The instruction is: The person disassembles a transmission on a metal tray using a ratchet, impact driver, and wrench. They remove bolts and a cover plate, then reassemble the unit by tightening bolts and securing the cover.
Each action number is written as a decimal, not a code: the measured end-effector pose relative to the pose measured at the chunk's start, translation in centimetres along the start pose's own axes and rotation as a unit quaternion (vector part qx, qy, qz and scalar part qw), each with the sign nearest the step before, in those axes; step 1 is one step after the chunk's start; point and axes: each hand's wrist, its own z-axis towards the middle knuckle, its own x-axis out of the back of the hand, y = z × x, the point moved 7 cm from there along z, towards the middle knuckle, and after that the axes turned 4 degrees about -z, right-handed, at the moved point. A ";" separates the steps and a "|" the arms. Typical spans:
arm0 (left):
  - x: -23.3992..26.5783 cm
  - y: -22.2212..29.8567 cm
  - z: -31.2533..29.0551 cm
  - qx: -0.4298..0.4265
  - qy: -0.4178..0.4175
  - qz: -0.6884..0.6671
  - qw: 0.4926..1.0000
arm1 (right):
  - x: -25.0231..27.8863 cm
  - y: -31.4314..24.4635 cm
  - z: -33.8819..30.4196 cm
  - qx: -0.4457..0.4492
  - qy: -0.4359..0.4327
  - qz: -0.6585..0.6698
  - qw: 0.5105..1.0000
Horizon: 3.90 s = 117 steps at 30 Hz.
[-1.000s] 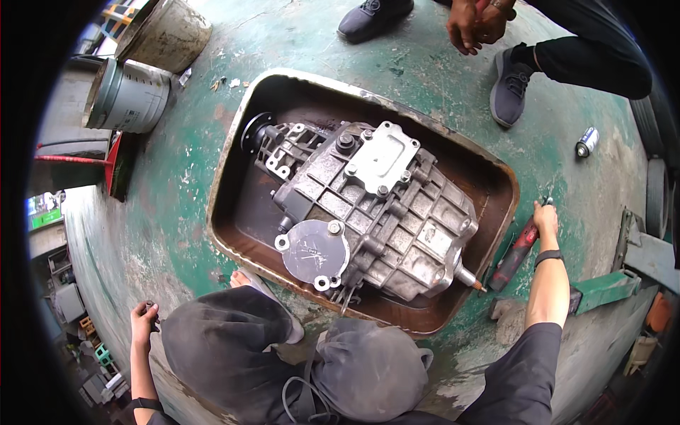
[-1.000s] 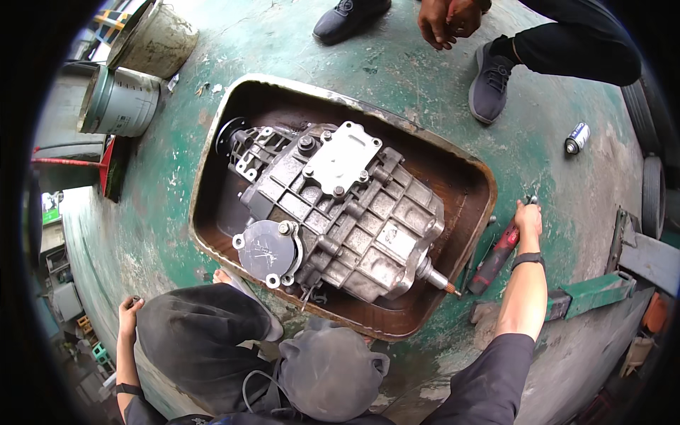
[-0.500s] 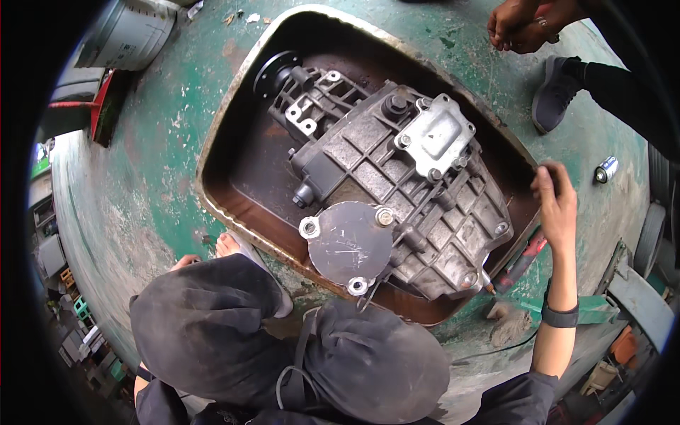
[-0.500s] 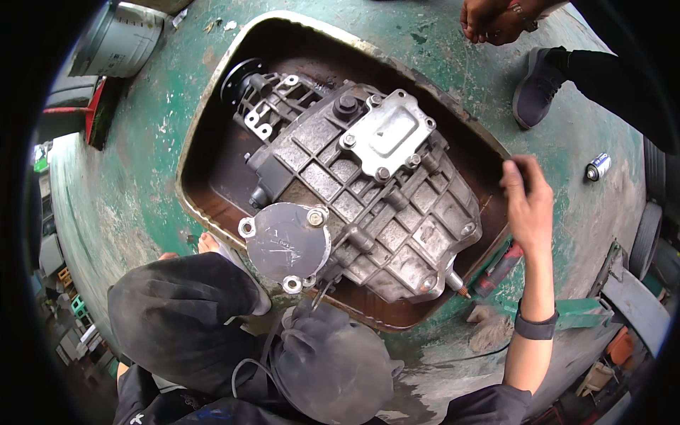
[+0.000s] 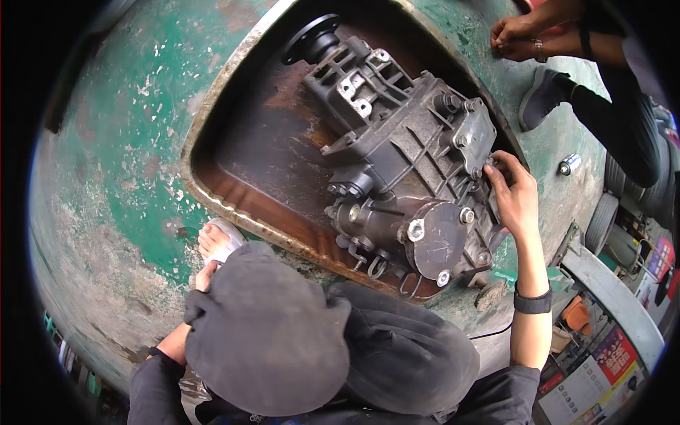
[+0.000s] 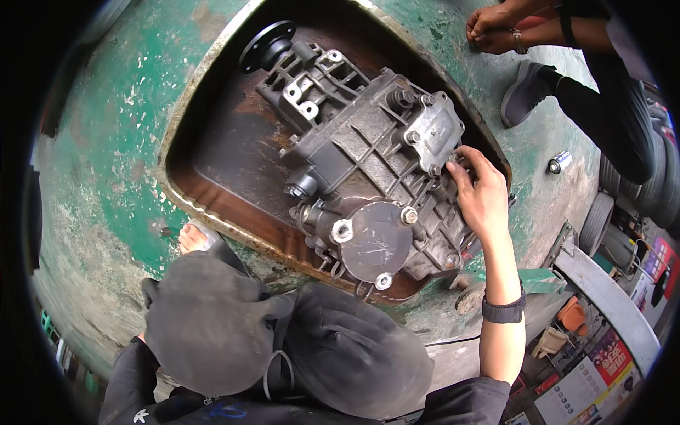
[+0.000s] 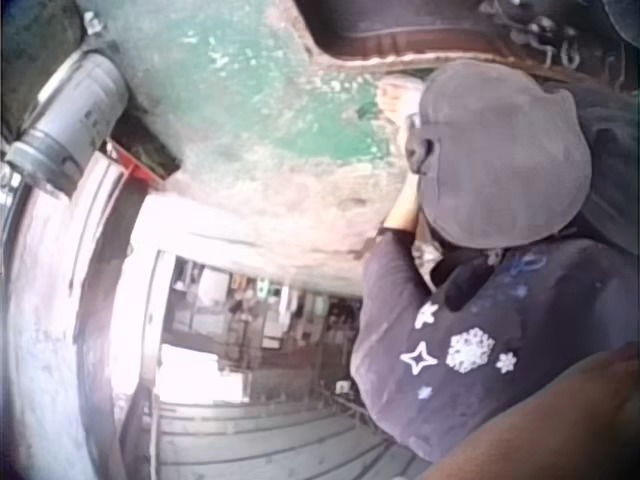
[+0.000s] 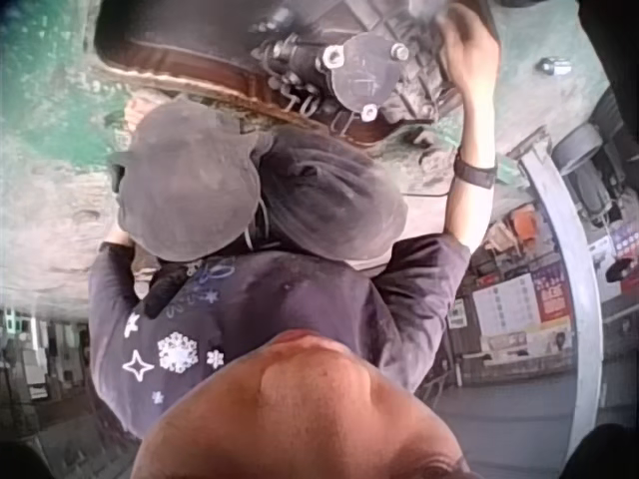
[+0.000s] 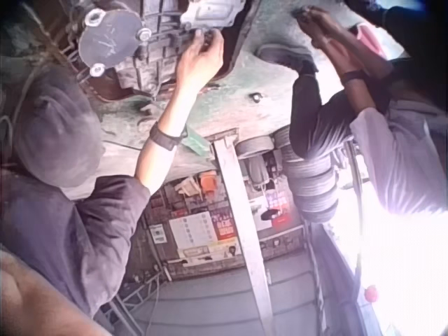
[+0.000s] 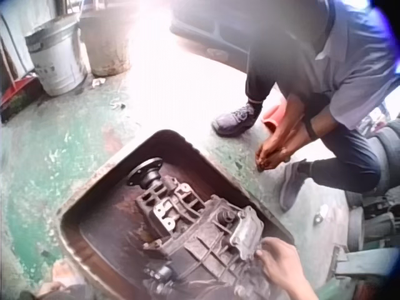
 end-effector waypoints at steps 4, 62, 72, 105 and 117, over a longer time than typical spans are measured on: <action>1.1 0.0 1.1 0.000 -0.011 -0.009 1.000 | 0.0 -1.8 0.6 0.050 0.006 -0.090 0.995; 1.4 3.4 0.5 0.003 0.003 -0.079 0.997 | -1.0 -10.7 6.4 0.161 -0.208 -0.118 0.958; 1.5 3.6 0.5 0.015 0.005 -0.079 0.997 | -1.8 -11.0 5.5 0.194 -0.121 -0.167 0.959; 0.5 -3.3 2.2 0.014 0.006 -0.116 0.993 | 1.2 -0.9 8.8 -0.025 -0.019 -0.105 0.994; -2.9 22.2 -5.7 -0.340 -0.165 0.129 0.917 | -1.1 -0.9 1.5 0.181 0.017 -0.208 0.961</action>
